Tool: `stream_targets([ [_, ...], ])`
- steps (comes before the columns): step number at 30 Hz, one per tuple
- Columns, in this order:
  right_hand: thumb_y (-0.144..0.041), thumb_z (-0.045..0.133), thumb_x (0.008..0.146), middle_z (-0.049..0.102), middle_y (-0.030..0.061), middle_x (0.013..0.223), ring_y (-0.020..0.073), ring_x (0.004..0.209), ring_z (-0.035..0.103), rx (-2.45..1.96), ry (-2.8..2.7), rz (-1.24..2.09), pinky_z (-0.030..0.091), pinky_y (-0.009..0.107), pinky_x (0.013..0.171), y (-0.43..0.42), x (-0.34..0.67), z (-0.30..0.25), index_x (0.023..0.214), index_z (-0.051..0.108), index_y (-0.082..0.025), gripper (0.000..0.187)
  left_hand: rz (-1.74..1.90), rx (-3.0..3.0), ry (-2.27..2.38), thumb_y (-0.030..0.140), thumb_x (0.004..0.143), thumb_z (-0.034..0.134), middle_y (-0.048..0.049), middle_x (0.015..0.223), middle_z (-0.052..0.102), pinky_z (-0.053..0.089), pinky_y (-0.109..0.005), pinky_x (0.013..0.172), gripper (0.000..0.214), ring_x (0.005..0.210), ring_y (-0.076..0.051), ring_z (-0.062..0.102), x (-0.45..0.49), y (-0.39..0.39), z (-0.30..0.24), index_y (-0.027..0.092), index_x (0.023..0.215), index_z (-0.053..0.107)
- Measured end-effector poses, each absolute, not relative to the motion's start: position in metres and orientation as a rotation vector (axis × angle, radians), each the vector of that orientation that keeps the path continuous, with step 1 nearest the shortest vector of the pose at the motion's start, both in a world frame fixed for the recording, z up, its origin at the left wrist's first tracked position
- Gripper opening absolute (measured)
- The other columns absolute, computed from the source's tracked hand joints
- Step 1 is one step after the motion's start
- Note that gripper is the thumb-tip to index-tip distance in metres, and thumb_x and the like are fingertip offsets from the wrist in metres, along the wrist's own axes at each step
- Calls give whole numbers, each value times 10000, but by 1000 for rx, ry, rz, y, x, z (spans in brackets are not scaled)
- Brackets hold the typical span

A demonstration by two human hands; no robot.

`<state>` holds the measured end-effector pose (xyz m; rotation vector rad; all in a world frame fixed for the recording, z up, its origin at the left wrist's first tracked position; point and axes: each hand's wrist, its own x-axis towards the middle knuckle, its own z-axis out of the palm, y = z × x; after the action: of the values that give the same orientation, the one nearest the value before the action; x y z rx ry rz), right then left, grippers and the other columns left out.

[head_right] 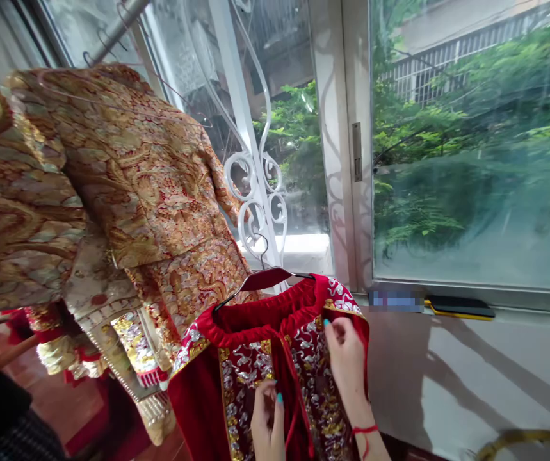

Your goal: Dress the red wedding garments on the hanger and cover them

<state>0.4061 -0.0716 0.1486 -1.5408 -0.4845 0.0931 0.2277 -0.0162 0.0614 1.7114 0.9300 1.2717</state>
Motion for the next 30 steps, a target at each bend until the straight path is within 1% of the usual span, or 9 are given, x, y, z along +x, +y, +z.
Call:
stream_targets([
  [2,-510,641,711,693,82,837,227,736,614,-1551,-397,41,483,341,688,-79,435,139,855,654,-191,350,1368,1800,891,349,886,493,-64,859,625,520,-319,727,261,762,-201,622,231,-21,80,186,1065,588],
  [5,-545,684,675,723,129,932,278,808,677,-1333,-354,430,531,397,711,-85,460,125,876,670,-184,413,1416,2106,760,259,880,478,-90,936,619,508,-364,801,200,872,-229,609,245,-15,126,204,1031,599],
  [7,-559,693,688,726,126,978,270,832,693,-1138,-312,546,552,389,708,-84,467,120,923,664,-189,439,1356,2354,658,217,862,494,-103,1046,629,479,-413,897,258,999,-255,589,260,-4,158,220,1093,609],
  [10,-523,737,676,725,85,908,224,783,682,-1041,-300,367,548,335,693,-79,476,129,913,655,-177,426,1246,2667,703,223,825,565,-110,1151,649,415,-472,979,401,1104,-290,559,283,20,189,215,1225,590],
  [14,-497,696,721,716,75,914,208,825,652,-1109,-477,84,515,324,775,-70,501,170,916,659,-148,401,995,2921,785,257,878,550,-80,925,748,435,-427,851,209,873,-258,643,295,46,193,211,1032,684],
  [18,-488,598,795,699,85,956,216,920,619,-1231,-788,-61,471,323,856,-56,529,212,916,652,-154,359,1170,2886,753,273,924,495,-76,935,760,433,-355,723,224,795,-225,664,294,43,204,207,1001,695],
  [21,-504,564,811,670,60,861,197,837,589,-1267,-818,-80,459,313,821,-44,542,222,835,619,-165,344,1288,2865,751,304,928,493,-69,909,755,418,-347,717,231,785,-220,654,299,29,221,223,981,704],
  [25,-522,543,821,675,60,859,197,828,592,-1260,-816,-28,465,315,806,-41,544,209,843,616,-159,370,1173,2942,858,300,912,512,-62,796,727,396,-361,715,210,755,-231,635,301,24,223,219,943,703],
  [30,-505,644,744,729,88,885,233,858,652,-1237,-868,148,508,362,813,-57,536,192,886,686,-140,394,1146,2917,821,286,912,511,-73,950,738,410,-392,791,213,856,-247,628,287,40,200,199,1021,672],
])
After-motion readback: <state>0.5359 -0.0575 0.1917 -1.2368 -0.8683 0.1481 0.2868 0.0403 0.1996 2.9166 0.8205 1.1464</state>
